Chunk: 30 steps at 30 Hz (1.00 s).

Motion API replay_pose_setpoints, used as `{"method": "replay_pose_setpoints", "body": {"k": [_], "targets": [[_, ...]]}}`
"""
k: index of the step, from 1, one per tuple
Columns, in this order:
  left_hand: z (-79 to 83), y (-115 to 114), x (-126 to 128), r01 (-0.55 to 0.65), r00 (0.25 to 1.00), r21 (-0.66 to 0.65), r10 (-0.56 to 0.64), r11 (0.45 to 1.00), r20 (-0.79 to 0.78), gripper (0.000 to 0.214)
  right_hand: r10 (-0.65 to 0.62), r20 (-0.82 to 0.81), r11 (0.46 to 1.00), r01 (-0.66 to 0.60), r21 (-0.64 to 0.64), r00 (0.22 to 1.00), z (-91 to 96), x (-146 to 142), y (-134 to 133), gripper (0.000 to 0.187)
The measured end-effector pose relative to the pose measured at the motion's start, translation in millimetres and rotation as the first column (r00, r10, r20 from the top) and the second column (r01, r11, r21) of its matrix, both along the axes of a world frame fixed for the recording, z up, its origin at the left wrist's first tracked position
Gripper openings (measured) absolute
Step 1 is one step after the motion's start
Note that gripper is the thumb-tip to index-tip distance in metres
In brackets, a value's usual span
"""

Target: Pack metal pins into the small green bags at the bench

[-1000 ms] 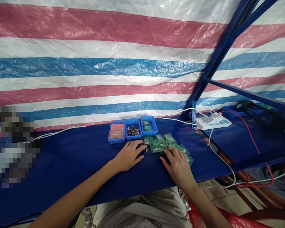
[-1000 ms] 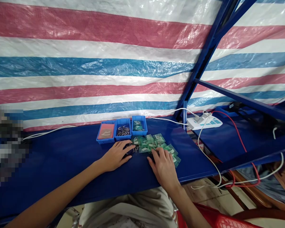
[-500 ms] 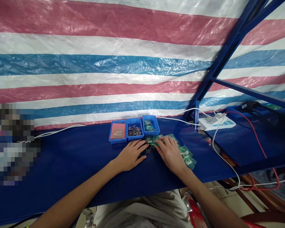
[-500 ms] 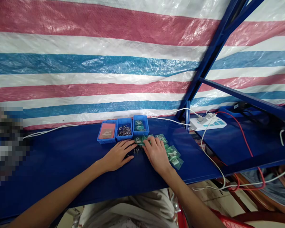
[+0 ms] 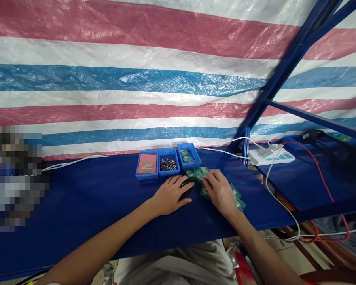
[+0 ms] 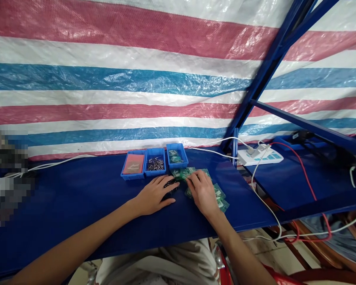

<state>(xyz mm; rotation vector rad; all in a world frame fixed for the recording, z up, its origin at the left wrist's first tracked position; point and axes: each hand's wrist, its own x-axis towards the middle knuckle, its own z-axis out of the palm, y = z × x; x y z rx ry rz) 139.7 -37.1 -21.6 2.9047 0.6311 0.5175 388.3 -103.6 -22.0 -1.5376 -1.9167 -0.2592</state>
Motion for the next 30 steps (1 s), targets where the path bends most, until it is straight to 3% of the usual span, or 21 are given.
{"method": "replay_pose_setpoints", "body": {"k": [10, 15, 20, 23, 27, 30], "targets": [[-4.9, -8.1, 27.0, -0.124, 0.992, -0.034, 0.122, 0.992, -0.041, 0.066, -0.081, 0.001, 0.996, 0.081, 0.035, 0.997, -6.2, 3.5, -2.3, 0.017], [-8.4, -10.4, 22.5, -0.163, 0.986, -0.055, 0.165, 0.985, 0.022, 0.058, 0.009, 0.066, 0.999, -0.006, -0.036, 0.998, -3.4, 3.6, 0.1, 0.01], [-11.0, -10.3, 19.9, -0.161, 0.987, -0.031, 0.162, 0.986, 0.025, 0.061, 0.077, 0.244, 0.995, -0.058, -0.086, 0.967, -0.4, 0.4, 5.3, 0.033], [-10.4, -10.3, 16.1, -0.146, 0.989, -0.021, 0.147, 0.989, 0.025, 0.059, 0.066, 0.306, 0.994, -0.035, -0.104, 0.95, 1.9, -4.9, 8.2, 0.036], [-7.8, -9.6, 5.8, -0.135, 0.991, -0.037, 0.136, 0.99, 0.02, 0.054, 0.073, 0.308, 0.993, -0.042, -0.108, 0.949, 3.0, -9.4, 11.9, 0.028], [-4.7, -9.3, 0.6, -0.133, 0.991, -0.038, 0.133, 0.99, 0.008, 0.052, 0.078, 0.22, 0.992, -0.055, -0.112, 0.972, 0.2, -8.0, 15.9, 0.02]]}}
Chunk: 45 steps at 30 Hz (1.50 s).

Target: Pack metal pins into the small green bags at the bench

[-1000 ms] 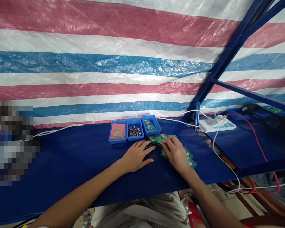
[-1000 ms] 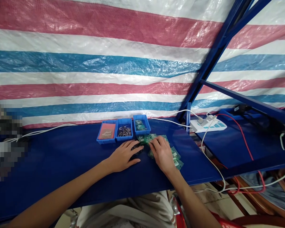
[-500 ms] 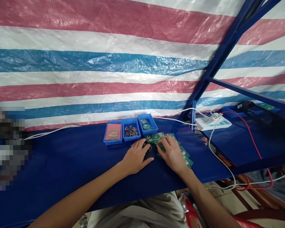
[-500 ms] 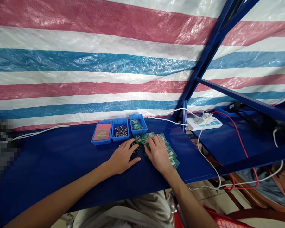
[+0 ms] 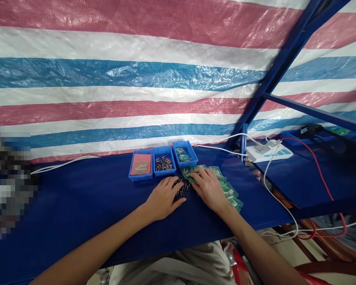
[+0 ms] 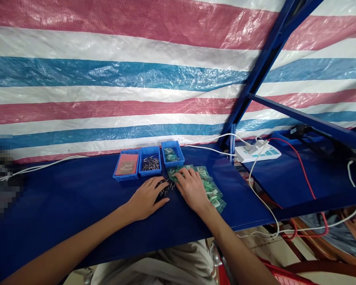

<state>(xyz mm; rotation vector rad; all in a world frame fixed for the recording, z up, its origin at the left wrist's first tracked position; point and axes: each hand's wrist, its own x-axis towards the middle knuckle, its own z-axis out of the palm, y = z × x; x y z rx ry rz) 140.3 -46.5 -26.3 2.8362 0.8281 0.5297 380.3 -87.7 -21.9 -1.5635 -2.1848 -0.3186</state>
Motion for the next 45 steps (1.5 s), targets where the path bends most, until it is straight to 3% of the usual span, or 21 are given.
{"method": "replay_pose_setpoints", "body": {"k": [6, 11, 22, 36, 45], "targets": [[6.3, -1.3, 8.1, 0.048, 0.997, 0.06, -0.044, 0.997, -0.069, 0.058, -0.003, -0.274, 1.0, 0.0, -0.012, 0.962, -7.3, 6.0, 7.1, 0.018], [6.2, -2.1, 17.6, 0.012, 0.994, 0.063, -0.005, 0.998, -0.106, 0.063, -0.039, -0.346, 0.999, 0.028, -0.035, 0.937, -8.0, 8.2, 7.3, 0.018], [-0.7, -2.0, 1.6, 0.097, 0.989, 0.094, -0.086, 0.991, -0.117, 0.065, -0.042, -0.365, 0.999, 0.031, -0.036, 0.93, -11.1, 12.1, 5.4, 0.018], [0.2, 0.3, 4.6, 0.113, 0.988, 0.052, -0.107, 0.992, -0.112, 0.064, -0.019, -0.211, 0.998, 0.006, -0.062, 0.977, -7.0, 12.8, 10.9, 0.021], [0.4, 1.8, 8.4, 0.118, 0.985, 0.036, -0.112, 0.992, -0.128, 0.063, -0.032, -0.357, 0.986, -0.029, -0.166, 0.933, -5.1, 13.9, 15.6, 0.014]]}}
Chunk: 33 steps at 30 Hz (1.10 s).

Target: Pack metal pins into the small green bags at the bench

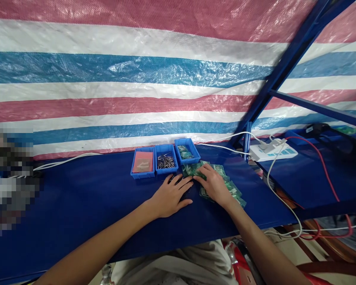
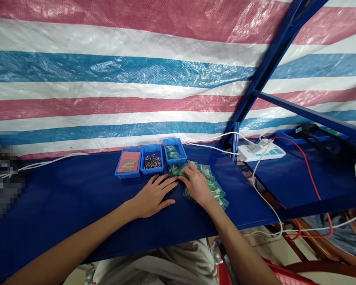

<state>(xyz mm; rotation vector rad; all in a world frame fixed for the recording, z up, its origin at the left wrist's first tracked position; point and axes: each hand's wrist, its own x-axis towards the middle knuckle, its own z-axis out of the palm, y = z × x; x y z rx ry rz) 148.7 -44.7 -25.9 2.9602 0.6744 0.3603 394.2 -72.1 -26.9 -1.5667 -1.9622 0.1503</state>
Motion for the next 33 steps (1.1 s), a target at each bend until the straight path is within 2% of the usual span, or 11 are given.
{"method": "replay_pose_setpoints", "body": {"k": [4, 10, 16, 22, 28, 33], "targets": [[-0.1, -0.3, -0.5, 0.001, 1.0, -0.007, -0.001, 1.0, 0.013, 0.061, -0.015, -0.011, 1.0, 0.015, 0.019, 1.0, 1.6, 2.9, 0.8, 0.016], [1.1, -1.6, 3.8, -0.005, 1.0, 0.0, 0.005, 1.0, 0.012, 0.062, -0.056, 0.208, 0.996, 0.04, 0.083, 0.976, -6.4, 12.7, 1.3, 0.012], [-0.4, -2.1, 2.9, 0.013, 0.999, 0.011, -0.013, 1.0, 0.029, 0.061, -0.041, 0.229, 0.997, 0.024, 0.076, 0.972, -9.8, 11.2, -0.1, 0.012], [0.6, -2.1, -15.9, 0.036, 0.999, -0.026, -0.035, 0.999, 0.032, 0.061, -0.148, 0.344, 0.983, 0.099, 0.155, 0.927, -2.5, -9.0, -15.9, 0.021], [6.2, -4.6, -35.6, 0.033, 0.998, -0.05, -0.031, 0.998, 0.046, 0.055, -0.216, 0.316, 0.972, 0.171, 0.161, 0.924, -2.0, -32.5, -26.1, 0.034], [4.8, -7.5, -37.7, -0.048, 0.991, -0.08, 0.058, 0.996, 0.123, 0.047, -0.27, 0.311, 0.95, 0.198, 0.242, 0.911, -3.9, -49.4, -29.5, 0.042]]}}
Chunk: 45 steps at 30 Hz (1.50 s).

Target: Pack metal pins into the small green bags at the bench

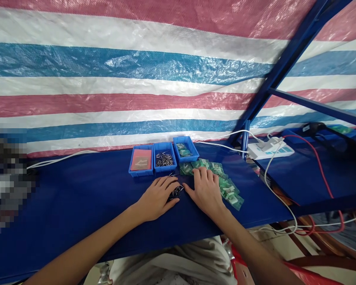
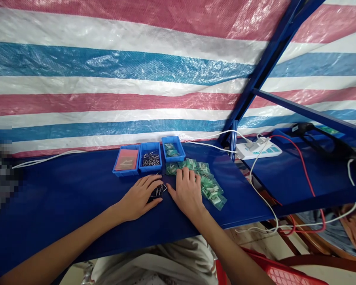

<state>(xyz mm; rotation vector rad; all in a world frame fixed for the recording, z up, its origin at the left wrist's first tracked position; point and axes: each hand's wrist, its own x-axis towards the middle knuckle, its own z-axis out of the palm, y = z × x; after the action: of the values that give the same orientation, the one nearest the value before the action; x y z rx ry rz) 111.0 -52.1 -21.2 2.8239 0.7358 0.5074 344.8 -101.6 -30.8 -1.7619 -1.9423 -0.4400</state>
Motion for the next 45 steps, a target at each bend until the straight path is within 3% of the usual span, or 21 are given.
{"method": "replay_pose_setpoints", "body": {"k": [5, 12, 23, 31, 36, 40, 45], "targets": [[-2.2, -1.0, 7.9, -0.115, 0.993, 0.015, 0.115, 0.993, 0.007, 0.063, -0.04, -0.026, 0.999, 0.04, -0.021, 0.999, 3.3, -4.0, -0.2, 0.035], [-4.9, 2.1, 13.1, -0.099, 0.995, 0.025, 0.099, 0.995, -0.013, 0.058, 0.016, -0.021, 0.997, -0.017, -0.069, 1.0, 0.6, 8.8, 0.9, 0.031], [-6.7, 10.0, -10.2, -0.019, 0.995, -0.059, 0.024, 0.998, 0.094, 0.04, 0.275, 0.115, 0.942, -0.244, -0.232, 0.954, 11.9, 10.9, -19.7, 0.035], [-1.7, 9.1, -4.9, 0.018, 0.998, -0.002, -0.018, 1.0, 0.059, 0.039, 0.175, 0.064, 0.959, -0.155, -0.237, 0.983, 7.3, 13.1, -15.2, 0.027], [-5.0, 10.0, -9.6, 0.029, 0.995, 0.016, -0.03, 0.999, 0.092, 0.029, 0.194, 0.049, 0.958, -0.179, -0.226, 0.98, 8.8, 18.6, -19.7, 0.026], [-5.8, 10.8, -9.0, 0.006, 0.995, 0.02, -0.008, 1.0, 0.101, 0.034, 0.211, 0.054, 0.957, -0.195, -0.216, 0.976, 10.7, 18.0, -24.9, 0.034], [-4.4, 11.3, -6.3, 0.017, 0.999, 0.017, -0.017, 1.0, 0.037, 0.043, 0.261, 0.003, 0.944, -0.254, -0.209, 0.965, 12.2, 19.1, -25.1, 0.018]]}}
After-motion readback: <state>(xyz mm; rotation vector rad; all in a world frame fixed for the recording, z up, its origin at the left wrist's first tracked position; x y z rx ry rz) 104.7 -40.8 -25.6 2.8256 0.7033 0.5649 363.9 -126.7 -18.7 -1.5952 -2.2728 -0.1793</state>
